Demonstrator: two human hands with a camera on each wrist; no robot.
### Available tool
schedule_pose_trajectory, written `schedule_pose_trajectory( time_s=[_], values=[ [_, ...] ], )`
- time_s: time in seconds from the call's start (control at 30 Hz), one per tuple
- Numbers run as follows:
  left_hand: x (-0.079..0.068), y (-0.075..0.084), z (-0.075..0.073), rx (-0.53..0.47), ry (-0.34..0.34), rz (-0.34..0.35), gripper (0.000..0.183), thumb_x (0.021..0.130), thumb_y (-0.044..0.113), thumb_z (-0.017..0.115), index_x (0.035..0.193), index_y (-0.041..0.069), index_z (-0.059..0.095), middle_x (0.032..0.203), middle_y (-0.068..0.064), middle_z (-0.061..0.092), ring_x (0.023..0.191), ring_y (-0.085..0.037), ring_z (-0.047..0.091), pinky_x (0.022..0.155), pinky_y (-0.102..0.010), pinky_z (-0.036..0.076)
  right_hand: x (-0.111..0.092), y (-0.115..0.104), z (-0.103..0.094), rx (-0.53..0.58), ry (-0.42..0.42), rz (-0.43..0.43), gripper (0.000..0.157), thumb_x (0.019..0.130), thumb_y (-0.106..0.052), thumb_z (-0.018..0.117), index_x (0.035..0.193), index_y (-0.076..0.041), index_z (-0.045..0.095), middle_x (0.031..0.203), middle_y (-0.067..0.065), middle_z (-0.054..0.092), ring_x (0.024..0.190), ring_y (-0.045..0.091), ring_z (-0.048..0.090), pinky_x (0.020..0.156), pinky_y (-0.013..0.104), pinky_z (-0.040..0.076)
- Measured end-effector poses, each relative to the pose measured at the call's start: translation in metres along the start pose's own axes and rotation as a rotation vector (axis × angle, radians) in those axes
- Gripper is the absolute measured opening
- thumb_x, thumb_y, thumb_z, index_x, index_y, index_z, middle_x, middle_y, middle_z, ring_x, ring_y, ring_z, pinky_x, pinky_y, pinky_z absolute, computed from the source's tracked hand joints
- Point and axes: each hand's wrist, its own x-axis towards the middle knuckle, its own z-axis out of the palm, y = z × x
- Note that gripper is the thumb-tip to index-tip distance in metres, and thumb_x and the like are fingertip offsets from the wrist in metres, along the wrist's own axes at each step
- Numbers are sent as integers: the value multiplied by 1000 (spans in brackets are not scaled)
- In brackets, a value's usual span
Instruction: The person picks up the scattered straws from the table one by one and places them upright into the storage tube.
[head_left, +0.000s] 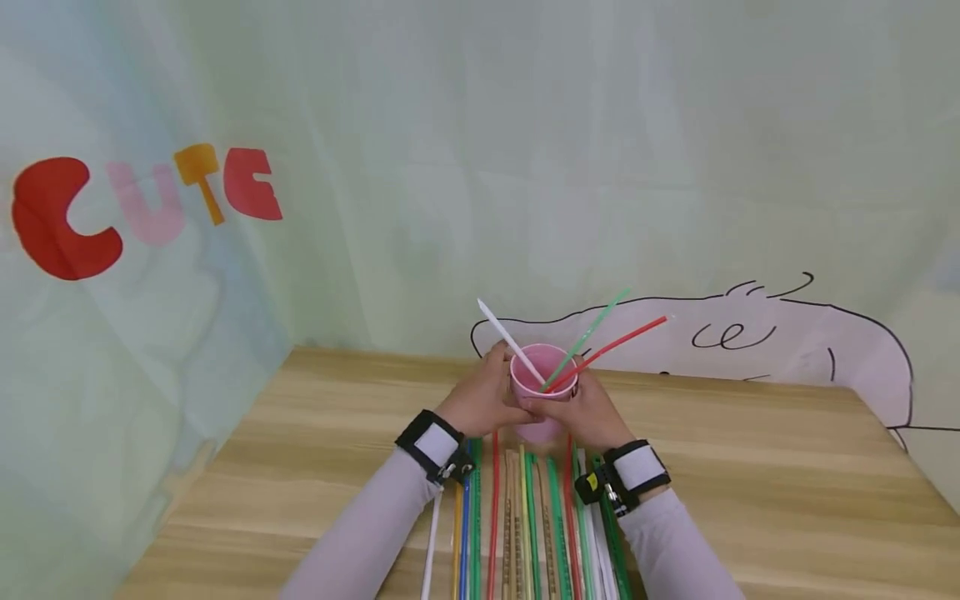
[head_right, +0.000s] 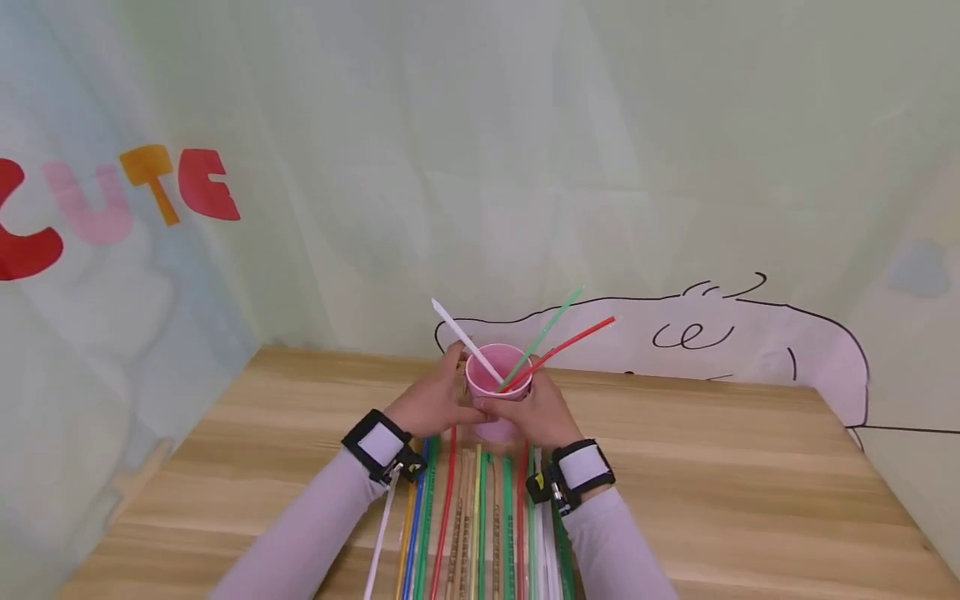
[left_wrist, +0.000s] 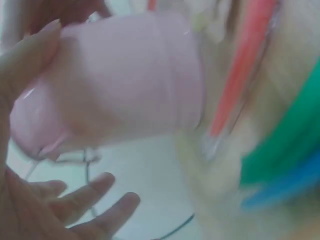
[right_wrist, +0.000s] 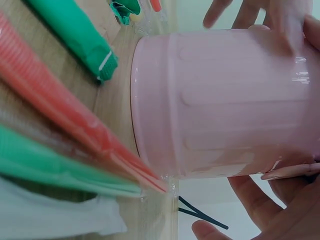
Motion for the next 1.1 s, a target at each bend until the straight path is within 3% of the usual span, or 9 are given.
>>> schedule_pose_trajectory(
  time_s=[0.17, 0.33, 0.47, 0.57, 0.6, 0.73, 0.87, 1.0, 1.1],
  values=[
    [-21, 2, -22, 140, 6, -123, 108, 74, 53, 78, 151, 3, 20, 142, -19, 43, 122, -28, 46, 97, -49, 46, -4, -13, -1, 15, -14, -6, 75, 78, -31, 82, 139, -13, 42, 132, 8, 54, 116, 21, 50, 98, 56, 44],
    [-54, 0, -37, 258, 13, -185, 86, 82, 43, 73, 144, -3, 34, 135, -21, 51, 115, -27, 51, 93, -49, 49, -13, -33, -3, 26, -23, 7, 72, 80, -23, 80, 139, -4, 42, 133, 17, 53, 118, 29, 49, 98, 58, 43],
    [-84, 0, -41, 348, -2, -242, 76, 80, 32, 74, 137, -5, 40, 122, -23, 57, 83, -23, 60, 67, -40, 56, -13, -31, -3, 28, -8, 12, 72, 80, -24, 81, 138, -6, 43, 132, 16, 54, 117, 27, 50, 98, 58, 42],
    [-108, 5, -39, 380, -33, -285, 73, 77, 29, 76, 132, -6, 43, 110, -22, 61, 60, -17, 53, 49, -34, 49, -8, -19, -1, 26, 3, 12, 74, 77, -29, 83, 138, -11, 45, 130, 10, 56, 115, 22, 50, 99, 56, 43],
    [-115, 7, -37, 393, -45, -285, 72, 76, 29, 77, 130, -6, 43, 108, -22, 62, 58, -17, 53, 48, -34, 49, -6, -15, 0, 23, 4, 12, 75, 76, -32, 83, 137, -13, 45, 129, 7, 57, 114, 20, 51, 99, 55, 43],
    [-137, 11, -26, 396, -83, -219, 75, 71, 25, 80, 128, -7, 44, 107, -23, 64, 72, -23, 60, 61, -42, 55, 2, -2, 0, 21, 17, 0, 76, 73, -37, 84, 136, -17, 46, 126, 2, 58, 112, 16, 51, 98, 54, 44],
    [-151, 11, -17, 340, -79, -174, 72, 68, 14, 77, 128, -8, 44, 108, -25, 64, 84, -27, 61, 73, -47, 56, 4, 1, 0, 43, 13, -2, 75, 73, -36, 85, 136, -18, 47, 127, 2, 58, 112, 17, 52, 97, 54, 45],
    [-155, 8, -17, 284, -44, -188, 69, 65, 4, 69, 127, -5, 43, 96, -20, 66, 70, -19, 57, 61, -42, 53, 0, -5, 2, 77, 2, 14, 75, 75, -30, 84, 137, -16, 46, 129, 7, 57, 113, 21, 52, 96, 55, 44],
    [-150, 7, -23, 247, -23, -211, 72, 66, 3, 67, 132, -4, 39, 78, -7, 63, 55, -12, 50, 47, -33, 47, -4, -13, 0, 93, -9, 1, 74, 77, -25, 83, 139, -12, 44, 131, 11, 56, 115, 25, 51, 96, 57, 44]
  ],
)
